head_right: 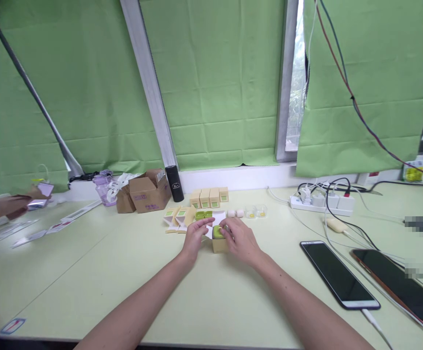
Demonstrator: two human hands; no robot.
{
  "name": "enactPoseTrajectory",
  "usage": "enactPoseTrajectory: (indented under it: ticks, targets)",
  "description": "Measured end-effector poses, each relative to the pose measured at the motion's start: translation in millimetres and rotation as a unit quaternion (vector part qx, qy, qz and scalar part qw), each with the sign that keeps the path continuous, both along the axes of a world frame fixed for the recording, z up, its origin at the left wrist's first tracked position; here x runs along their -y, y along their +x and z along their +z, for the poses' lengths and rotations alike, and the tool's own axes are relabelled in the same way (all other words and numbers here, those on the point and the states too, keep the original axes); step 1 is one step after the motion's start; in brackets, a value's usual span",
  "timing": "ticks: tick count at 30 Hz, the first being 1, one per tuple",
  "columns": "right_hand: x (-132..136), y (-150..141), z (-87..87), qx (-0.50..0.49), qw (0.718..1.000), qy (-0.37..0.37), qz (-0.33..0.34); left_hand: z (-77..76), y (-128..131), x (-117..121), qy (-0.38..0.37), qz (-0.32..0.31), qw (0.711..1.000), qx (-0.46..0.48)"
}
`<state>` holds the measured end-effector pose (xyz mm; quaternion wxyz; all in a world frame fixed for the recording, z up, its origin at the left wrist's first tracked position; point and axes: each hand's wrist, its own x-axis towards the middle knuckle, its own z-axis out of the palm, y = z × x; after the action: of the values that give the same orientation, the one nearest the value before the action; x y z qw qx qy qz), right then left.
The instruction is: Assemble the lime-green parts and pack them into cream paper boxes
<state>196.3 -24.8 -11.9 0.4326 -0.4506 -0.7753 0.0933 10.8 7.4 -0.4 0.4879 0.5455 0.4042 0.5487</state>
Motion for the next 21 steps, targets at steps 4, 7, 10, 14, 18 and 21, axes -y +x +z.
enactPoseTrajectory:
  ticks: [4,7,10,14,18,21]
  targets:
    - [-2,-2,-1.3,-0.034,0.999,0.006,0.008,-0.7,0,-2,-0.002,-0.002,1.0,0.001]
    - [-4,-4,-3.1,-0.066,0.998,-0.005,0.013,-1.2,1,-2,-0.007,-0.004,1.0,0.006]
    - [-7,-5,-5.2,-0.096,0.995,-0.021,0.009,-1.8,1,-2,-0.008,-0.006,1.0,0.011]
    - [-11,-6,-7.4,-0.13,0.991,-0.04,-0.001,-2.0,0,-2,-0.006,-0.004,1.0,0.008]
    - [-14,-7,-9.1,-0.144,0.988,-0.056,-0.012,-0.9,0,0,-0.011,-0.004,1.0,0.007]
    - [-15,-7,-10.2,-0.154,0.986,-0.062,-0.019,-0.2,0,1,-0.011,-0.006,1.0,0.009]
